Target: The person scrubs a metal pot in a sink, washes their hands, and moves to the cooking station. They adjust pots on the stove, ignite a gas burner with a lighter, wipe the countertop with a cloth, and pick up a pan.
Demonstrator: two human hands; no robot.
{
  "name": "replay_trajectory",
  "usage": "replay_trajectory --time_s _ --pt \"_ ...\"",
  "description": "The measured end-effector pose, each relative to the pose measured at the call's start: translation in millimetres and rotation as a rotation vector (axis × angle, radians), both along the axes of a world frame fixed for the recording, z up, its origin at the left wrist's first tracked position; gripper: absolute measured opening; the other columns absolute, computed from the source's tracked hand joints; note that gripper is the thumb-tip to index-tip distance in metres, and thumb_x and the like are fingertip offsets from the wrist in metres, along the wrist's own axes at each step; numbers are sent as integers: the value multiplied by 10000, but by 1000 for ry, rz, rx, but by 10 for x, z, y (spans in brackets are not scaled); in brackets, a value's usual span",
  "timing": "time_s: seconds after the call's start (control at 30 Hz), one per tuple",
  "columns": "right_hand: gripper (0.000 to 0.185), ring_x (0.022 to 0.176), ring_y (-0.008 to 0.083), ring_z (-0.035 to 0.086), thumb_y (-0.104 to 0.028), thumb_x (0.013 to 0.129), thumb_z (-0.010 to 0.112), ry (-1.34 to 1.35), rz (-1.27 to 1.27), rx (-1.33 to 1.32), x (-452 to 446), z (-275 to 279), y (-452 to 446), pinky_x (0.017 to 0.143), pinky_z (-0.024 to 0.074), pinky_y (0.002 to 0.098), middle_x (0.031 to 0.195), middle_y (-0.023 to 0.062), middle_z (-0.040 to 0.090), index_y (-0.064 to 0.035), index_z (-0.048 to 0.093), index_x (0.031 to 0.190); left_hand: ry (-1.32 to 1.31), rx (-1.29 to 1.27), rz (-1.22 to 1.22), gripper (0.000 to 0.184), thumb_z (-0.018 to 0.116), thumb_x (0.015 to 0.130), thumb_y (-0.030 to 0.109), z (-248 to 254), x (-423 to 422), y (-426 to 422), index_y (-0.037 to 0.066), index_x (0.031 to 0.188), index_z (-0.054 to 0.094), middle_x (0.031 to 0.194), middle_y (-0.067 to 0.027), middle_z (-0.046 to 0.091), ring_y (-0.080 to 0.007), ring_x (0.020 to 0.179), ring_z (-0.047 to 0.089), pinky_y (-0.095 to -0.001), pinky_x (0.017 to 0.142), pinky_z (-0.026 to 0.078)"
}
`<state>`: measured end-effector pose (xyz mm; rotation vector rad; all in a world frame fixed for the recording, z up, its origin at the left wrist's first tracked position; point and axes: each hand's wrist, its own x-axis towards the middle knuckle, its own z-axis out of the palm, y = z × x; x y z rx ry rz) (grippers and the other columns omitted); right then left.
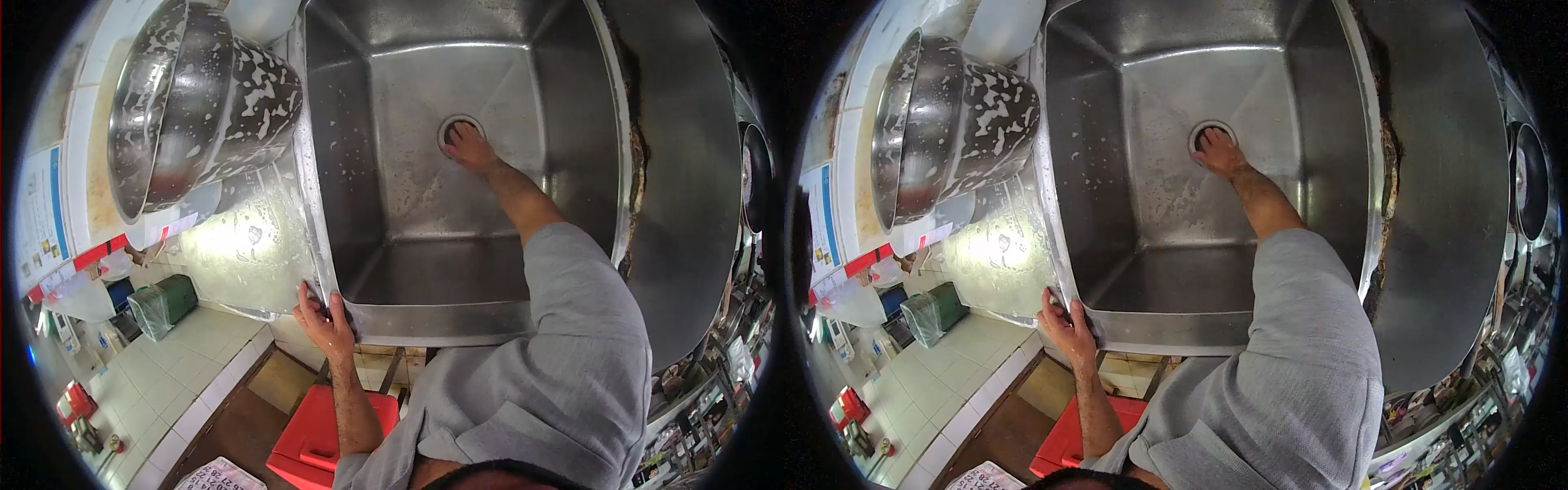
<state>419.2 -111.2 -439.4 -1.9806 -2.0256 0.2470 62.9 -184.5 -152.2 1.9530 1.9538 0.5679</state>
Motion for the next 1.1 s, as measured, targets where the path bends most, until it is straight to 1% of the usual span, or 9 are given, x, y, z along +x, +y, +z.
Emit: replay_trajectory --time_s 0.2,0.3,0.37,0.4,0.47,0.7,0.77,0.87,1.1 --pt "503 1068 316 373 -383 866 378 8 -99 -143 -164 3 -22 945 298 375 1103 196 418 68 476 1067 -45 4 20 518 612 771 202 -41 -23 -17 20 1209 403 795 -51 361 -164 715 358 -280 622 314" --pt "572 1142 295 302 -432 880 313 -46 -99 -373 -200 34 -77 997 223 374 1202 177 346 55 416 1160 -32 3 16 521 615 768 194 -43 -25 -14 21 1211 401 794 -51 359 -164 715 359 -281 630 317" --pt "581 1135 293 311 -441 875 320 222 -103 -517 -159 177 -51 988 234 378 1187 171 357 61 414 1151 -45 5 15 515 616 769 190 -44 -38 -8 19 1206 405 790 -51 356 -165 718 358 -286 639 322" --pt "581 1135 293 311 -441 875 320 222 -103 -514 -159 114 -27 988 234 378 1187 171 357 61 414 1151 -45 8 15 515 616 769 190 -35 -41 1 19 1206 405 790 -51 356 -165 718 358 -286 639 322" --pt "451 995 307 409 -349 864 406 55 -190 113 -164 6 14 893 335 383 1041 157 460 69 505 1001 43 2 -22 448 571 812 174 -19 -39 2 39 1205 406 839 -44 329 -139 732 355 -255 657 345" --pt "498 1008 319 408 -394 862 394 69 -27 -156 -128 -62 -100 895 340 394 1054 187 455 63 483 1038 -5 -1 10 434 570 814 198 -22 -22 18 42 1192 423 827 -45 334 -145 727 355 -262 654 343" --pt "545 1078 287 358 -421 874 344 110 -2 -390 -65 17 -66 952 285 381 1160 162 367 43 406 1153 40 16 -17 435 573 813 202 -19 -37 15 40 1189 426 823 -42 333 -138 716 350 -258 644 338" --pt "515 1059 289 367 -401 882 333 91 -186 -234 -119 68 47 945 289 384 1149 164 366 39 413 1139 47 24 -23 438 577 810 203 -12 -26 21 43 1189 427 822 -39 331 -134 706 344 -256 635 333" --pt "439 1038 298 406 -323 877 390 129 -136 -105 -179 -121 -83 921 318 378 1073 169 457 59 456 1082 26 19 -3 439 581 806 207 -36 -31 20 51 1187 429 809 -43 332 -145 699 350 -266 642 336"
